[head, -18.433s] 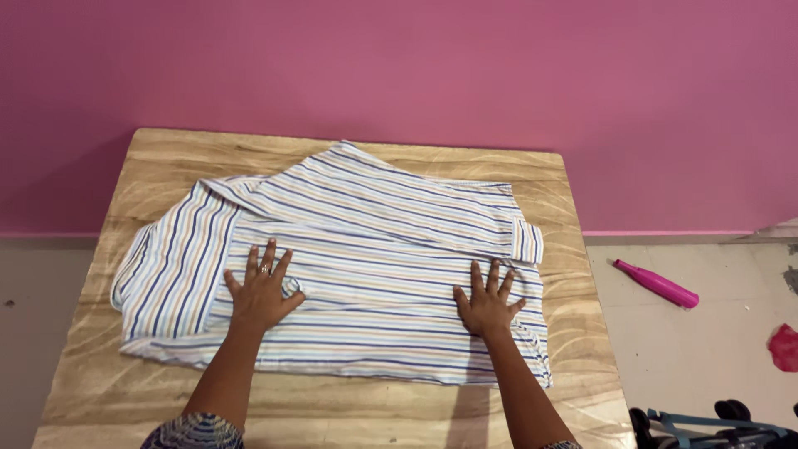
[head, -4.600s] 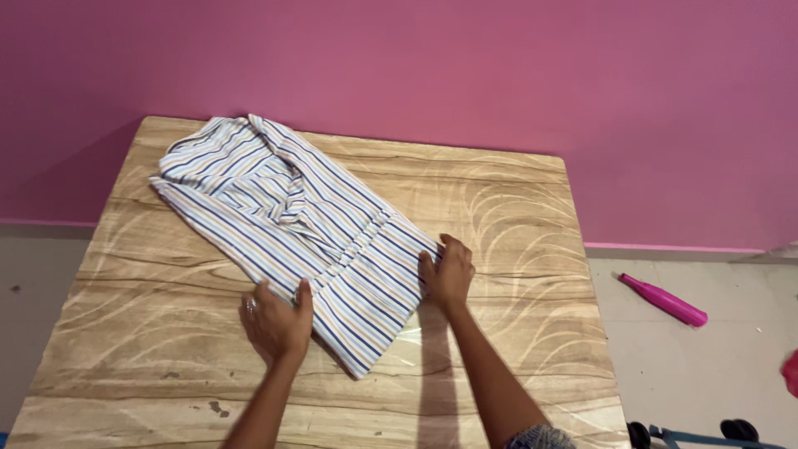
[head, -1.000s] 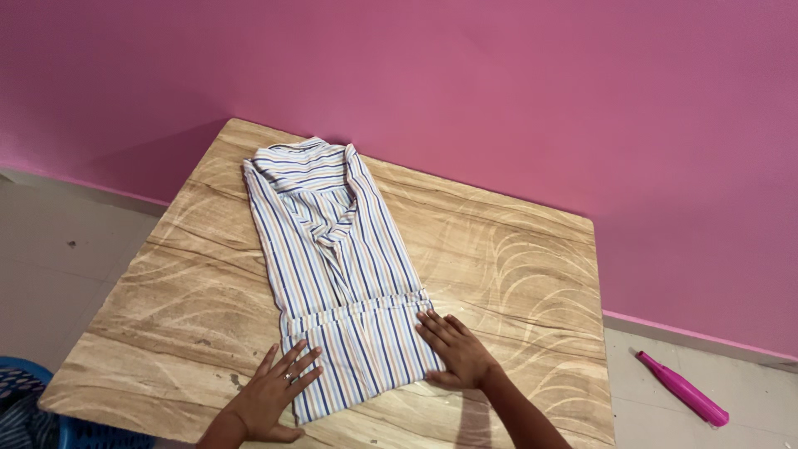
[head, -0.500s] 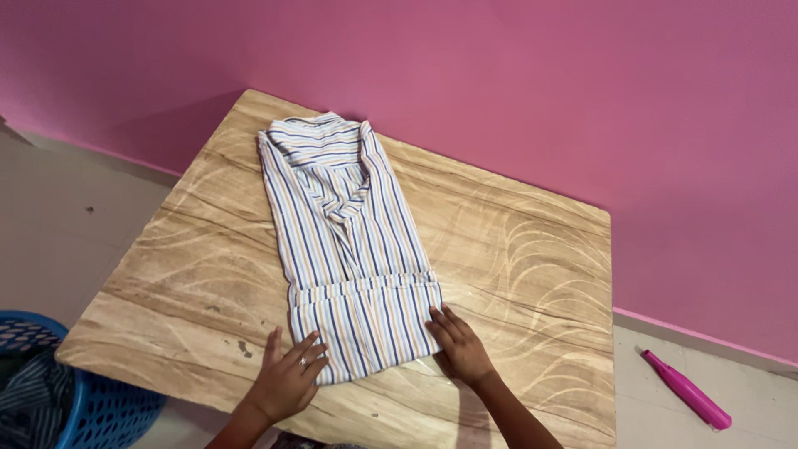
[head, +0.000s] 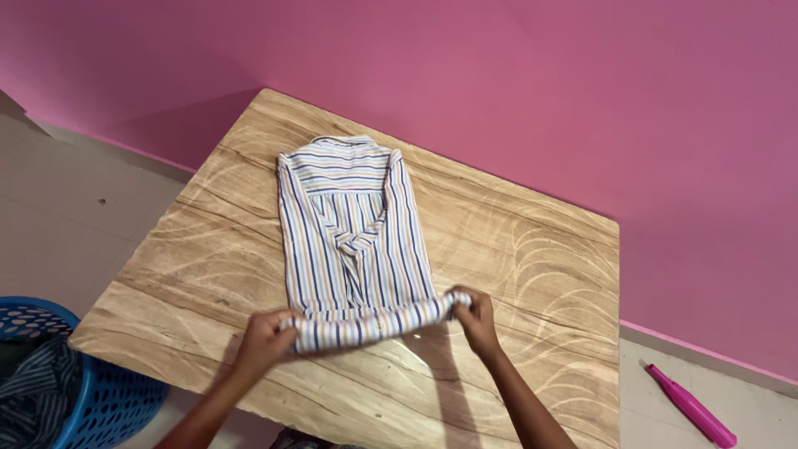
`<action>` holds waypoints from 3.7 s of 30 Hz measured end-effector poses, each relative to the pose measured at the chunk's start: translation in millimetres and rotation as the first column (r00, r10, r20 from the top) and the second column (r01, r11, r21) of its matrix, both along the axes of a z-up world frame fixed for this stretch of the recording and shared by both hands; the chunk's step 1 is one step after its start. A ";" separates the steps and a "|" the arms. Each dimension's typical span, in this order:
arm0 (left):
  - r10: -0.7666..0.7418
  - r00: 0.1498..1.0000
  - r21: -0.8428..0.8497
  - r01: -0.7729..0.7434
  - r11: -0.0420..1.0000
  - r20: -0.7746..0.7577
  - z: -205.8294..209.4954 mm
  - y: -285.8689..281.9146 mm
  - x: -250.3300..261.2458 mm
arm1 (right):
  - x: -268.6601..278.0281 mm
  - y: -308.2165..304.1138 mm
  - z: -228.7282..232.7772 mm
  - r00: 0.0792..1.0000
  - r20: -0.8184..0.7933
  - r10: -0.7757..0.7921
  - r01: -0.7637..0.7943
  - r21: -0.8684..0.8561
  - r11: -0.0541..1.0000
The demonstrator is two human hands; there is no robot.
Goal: The person takes a striped shirt out of a laundry basket, lays it flat on a wooden table, and folds it into a rectangular shape.
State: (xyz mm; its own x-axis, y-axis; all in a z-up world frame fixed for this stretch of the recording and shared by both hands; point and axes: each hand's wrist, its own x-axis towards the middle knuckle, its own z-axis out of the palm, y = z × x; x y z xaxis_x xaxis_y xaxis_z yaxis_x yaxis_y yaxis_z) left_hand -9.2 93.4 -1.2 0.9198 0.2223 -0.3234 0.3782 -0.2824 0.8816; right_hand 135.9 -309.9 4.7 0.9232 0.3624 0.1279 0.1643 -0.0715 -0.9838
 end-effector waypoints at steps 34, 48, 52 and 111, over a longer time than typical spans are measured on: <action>0.453 0.891 0.410 -0.425 0.807 0.030 -7.1 -11.7 100.3 | 50.9 101.5 -21.4 0.801 -0.092 -0.591 0.313 -0.777 0.546; 0.563 0.723 0.351 -0.688 0.635 0.400 -28.6 -18.1 106.2 | 50.4 89.4 -36.5 0.755 -0.322 -0.571 0.390 -0.480 0.786; 0.571 0.821 0.424 -0.527 0.736 0.029 -52.0 -2.1 123.6 | 50.1 86.3 -38.7 0.765 -0.325 -0.556 0.388 -0.455 0.801; -0.207 0.978 0.828 0.099 0.552 0.022 27.9 10.4 217.6 | 168.7 177.6 -19.8 0.958 0.278 0.077 0.223 -0.884 0.411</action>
State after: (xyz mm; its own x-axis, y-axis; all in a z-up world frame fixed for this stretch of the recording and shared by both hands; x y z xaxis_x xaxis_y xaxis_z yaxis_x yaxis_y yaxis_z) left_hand 208.4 103.8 26.7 0.9809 0.1934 0.0226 0.1804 -0.9462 0.2686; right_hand 304.7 -132.4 -15.1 0.9416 0.3363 -0.0155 0.3208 -0.9103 -0.2616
